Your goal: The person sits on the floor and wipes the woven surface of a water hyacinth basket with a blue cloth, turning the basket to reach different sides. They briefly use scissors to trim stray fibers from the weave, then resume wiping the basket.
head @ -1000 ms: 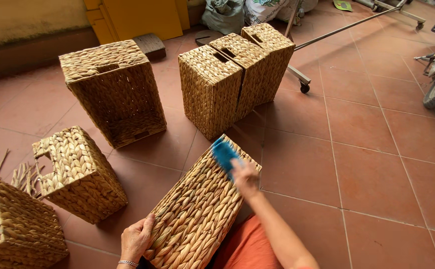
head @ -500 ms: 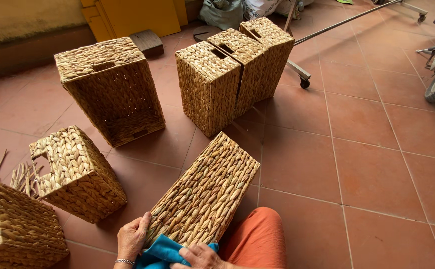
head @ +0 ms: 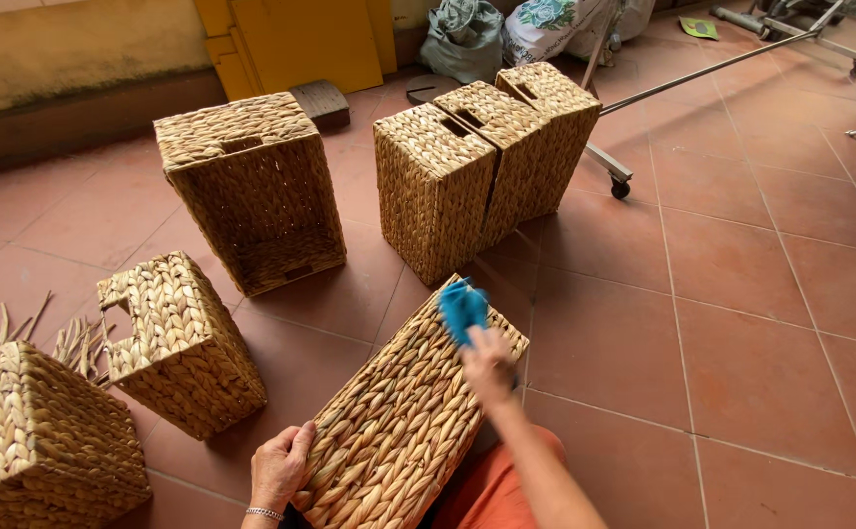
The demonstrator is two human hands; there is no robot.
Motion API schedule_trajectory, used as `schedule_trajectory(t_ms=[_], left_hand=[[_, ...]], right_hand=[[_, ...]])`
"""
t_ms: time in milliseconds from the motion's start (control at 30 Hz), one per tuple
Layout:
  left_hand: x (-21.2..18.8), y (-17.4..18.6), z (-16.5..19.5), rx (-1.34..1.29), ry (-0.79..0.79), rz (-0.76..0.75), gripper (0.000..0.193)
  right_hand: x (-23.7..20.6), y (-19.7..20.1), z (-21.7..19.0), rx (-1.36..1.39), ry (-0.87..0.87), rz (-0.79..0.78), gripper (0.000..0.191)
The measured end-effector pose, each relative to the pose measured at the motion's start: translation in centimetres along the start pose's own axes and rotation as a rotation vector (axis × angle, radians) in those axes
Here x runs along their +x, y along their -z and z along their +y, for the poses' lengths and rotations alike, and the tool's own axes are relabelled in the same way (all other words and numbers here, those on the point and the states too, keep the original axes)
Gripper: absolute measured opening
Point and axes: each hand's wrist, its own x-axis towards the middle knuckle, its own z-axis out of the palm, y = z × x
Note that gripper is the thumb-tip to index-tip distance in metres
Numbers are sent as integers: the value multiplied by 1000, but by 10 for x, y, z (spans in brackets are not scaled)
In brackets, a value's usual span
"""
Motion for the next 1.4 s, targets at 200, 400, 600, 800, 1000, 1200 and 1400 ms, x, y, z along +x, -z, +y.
schedule_trajectory(t_ms=[200, 400, 600, 800, 1000, 1200, 1400], left_hand=[[4, 3, -2, -20, 5, 24, 37], [1, 0, -3, -30, -19, 74, 36], [-1, -4, -2, -1, -35, 75, 36], [4, -3, -1, 38, -20, 75, 40], [7, 0, 0, 39, -16, 112, 40], [2, 1, -5, -51, -5, 65, 47], [1, 0, -6, -132, -47, 55, 51]], right_hand=[[-129, 5, -120, 306, 528, -213, 14], [-136, 13, -85, 328, 656, -240, 14], [-25, 13, 24, -192, 118, -116, 14], [-21, 3, 1, -159, -1, -70, 6], [-135, 11, -117, 264, 510, -268, 7], [-122, 23, -91, 343, 599, -349, 12], [1, 4, 21, -206, 27, -129, 10]])
